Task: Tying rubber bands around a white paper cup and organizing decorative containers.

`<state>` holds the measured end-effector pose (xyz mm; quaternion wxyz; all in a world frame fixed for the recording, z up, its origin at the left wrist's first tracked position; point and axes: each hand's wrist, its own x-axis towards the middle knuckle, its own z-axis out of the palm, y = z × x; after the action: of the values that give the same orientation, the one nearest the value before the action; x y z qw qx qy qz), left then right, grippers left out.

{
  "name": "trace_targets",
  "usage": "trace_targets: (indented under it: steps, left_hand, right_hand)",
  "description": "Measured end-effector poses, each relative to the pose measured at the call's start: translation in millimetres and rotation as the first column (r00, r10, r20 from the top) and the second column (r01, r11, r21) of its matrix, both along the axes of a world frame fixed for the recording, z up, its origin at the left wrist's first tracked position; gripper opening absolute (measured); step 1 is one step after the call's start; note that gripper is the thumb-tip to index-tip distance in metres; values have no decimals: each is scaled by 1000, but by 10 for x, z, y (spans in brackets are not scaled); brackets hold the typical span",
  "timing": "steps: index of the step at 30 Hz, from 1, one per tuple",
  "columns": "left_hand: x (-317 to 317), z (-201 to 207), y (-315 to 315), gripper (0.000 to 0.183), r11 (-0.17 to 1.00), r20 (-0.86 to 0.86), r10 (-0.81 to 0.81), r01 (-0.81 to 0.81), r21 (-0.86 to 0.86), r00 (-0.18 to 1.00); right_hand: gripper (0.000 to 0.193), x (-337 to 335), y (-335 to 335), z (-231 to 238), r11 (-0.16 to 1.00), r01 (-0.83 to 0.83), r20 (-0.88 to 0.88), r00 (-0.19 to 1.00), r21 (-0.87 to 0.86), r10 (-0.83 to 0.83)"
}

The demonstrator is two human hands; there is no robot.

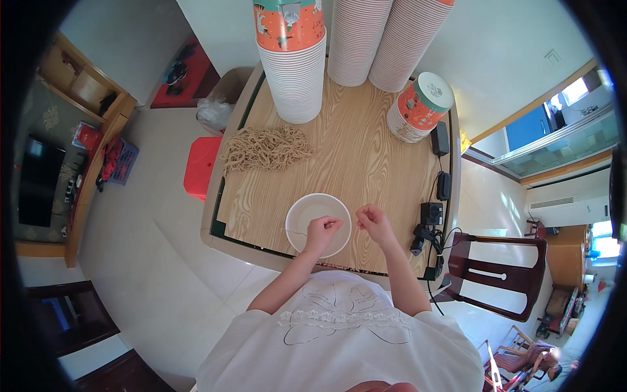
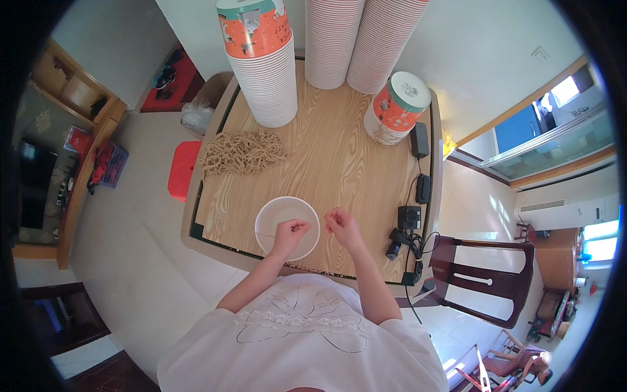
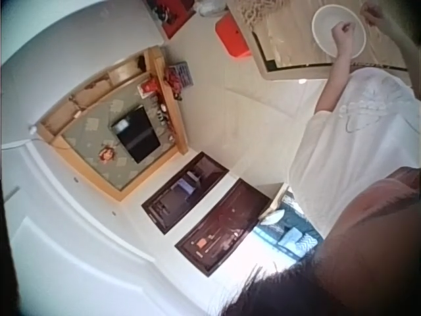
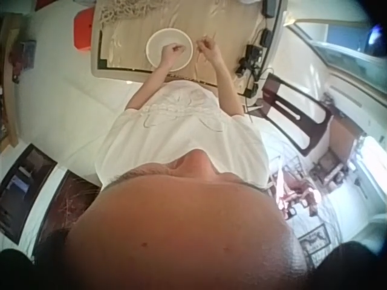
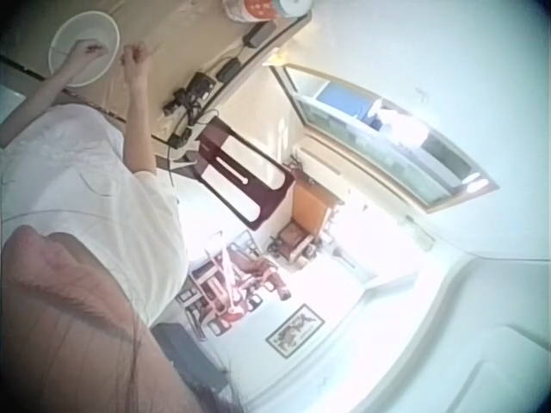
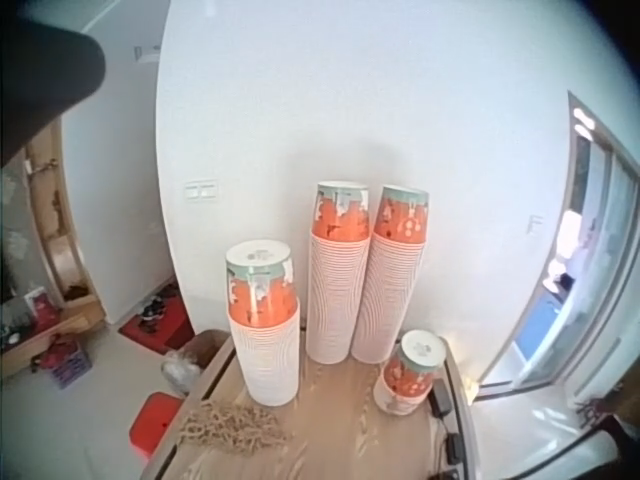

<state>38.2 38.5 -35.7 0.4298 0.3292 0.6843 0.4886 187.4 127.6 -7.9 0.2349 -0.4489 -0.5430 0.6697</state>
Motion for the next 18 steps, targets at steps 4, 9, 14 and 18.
trace_targets:
  steps: [4,9,14,18]
  left_hand:
    - [18,7,24,17,1000,-26,13,-13,11,1000]
    - [19,-24,26,17,1000,-92,8,-7,8,996]
    - [29,-15,19,16,1000,-93,-6,4,-21,996]
    - [28,38,15,15,1000,-76,-18,16,-15,997]
  right_hand:
    - [8,5,5,-45,1000,-16,27,1000,0,16]
    - [7,47,16,-151,998,-58,50,997,22,57]
    - [12,61,17,-188,992,-127,119,985,11,125]
    - [12,46,-6,-142,990,-140,146,980,10,137]
